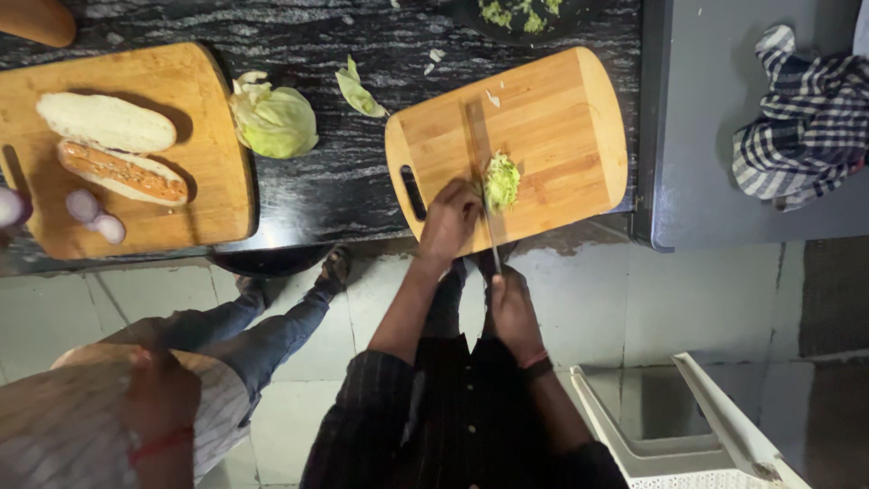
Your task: The person applies sauce to a sliced bread roll, then chops cabbage and places it into the roll. Another person is also preparing a sandwich nearby.
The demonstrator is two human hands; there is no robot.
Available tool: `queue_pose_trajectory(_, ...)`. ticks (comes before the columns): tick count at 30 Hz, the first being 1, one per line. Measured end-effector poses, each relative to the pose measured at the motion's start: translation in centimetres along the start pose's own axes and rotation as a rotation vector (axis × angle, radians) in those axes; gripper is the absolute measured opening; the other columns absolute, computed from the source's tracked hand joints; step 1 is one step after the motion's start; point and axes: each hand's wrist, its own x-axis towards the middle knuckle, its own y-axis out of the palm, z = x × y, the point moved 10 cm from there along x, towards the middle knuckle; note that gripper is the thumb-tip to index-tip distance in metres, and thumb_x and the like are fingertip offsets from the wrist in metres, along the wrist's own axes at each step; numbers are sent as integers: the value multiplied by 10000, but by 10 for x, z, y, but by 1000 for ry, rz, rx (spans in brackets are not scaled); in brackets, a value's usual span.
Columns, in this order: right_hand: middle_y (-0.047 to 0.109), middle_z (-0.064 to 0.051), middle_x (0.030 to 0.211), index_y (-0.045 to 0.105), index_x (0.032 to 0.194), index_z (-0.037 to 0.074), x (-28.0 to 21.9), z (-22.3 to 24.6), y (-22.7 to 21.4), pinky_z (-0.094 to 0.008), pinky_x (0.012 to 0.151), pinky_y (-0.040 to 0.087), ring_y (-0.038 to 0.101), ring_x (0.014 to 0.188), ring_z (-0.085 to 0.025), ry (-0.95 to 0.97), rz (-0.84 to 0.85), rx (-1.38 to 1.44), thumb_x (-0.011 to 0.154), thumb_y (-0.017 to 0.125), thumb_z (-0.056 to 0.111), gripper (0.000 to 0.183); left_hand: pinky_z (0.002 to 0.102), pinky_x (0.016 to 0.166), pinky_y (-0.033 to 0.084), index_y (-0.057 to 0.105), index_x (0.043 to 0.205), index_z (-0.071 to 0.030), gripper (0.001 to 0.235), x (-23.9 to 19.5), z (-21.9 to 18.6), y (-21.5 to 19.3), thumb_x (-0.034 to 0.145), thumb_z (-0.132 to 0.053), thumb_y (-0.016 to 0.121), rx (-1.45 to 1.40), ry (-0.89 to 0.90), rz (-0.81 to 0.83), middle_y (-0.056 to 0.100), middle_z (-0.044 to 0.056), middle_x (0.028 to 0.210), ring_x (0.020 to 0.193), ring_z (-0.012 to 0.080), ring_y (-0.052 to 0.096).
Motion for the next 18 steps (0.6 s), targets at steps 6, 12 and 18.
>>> queue_pose_trajectory(6, 548, -138, 744, 529, 1044, 1, 22, -22, -17, -403, 493, 421, 524, 560, -298, -113, 221, 1, 1119, 337, 349, 404, 417, 742, 562, 602, 1108, -18, 435, 26, 7, 5, 728, 16, 810, 184, -12, 175, 593, 157, 1102, 905, 355, 676)
queue_pose_trajectory(12, 398, 13, 576, 537, 941, 73, -11, -77, -8, -259, 366, 323, 356, 387, -74, 695, 536, 783, 1043, 341, 560, 535, 350, 837, 595, 590, 1169, -80, 458, 36, 29, 16, 789, 22, 825, -33, -30, 470, 591, 87, 1150, 971, 245, 702)
queue_pose_trajectory(18, 416, 3, 572, 541, 920, 68, -10, -92, -29, -256, 357, 297, 340, 375, -93, 725, 450, 954, 1039, 350, 527, 511, 453, 995, 475, 638, 1359, -189, 726, 50, -11, 28, 676, -48, 837, 392, 337, 554, 543, 65, 1432, 1238, 318, 552)
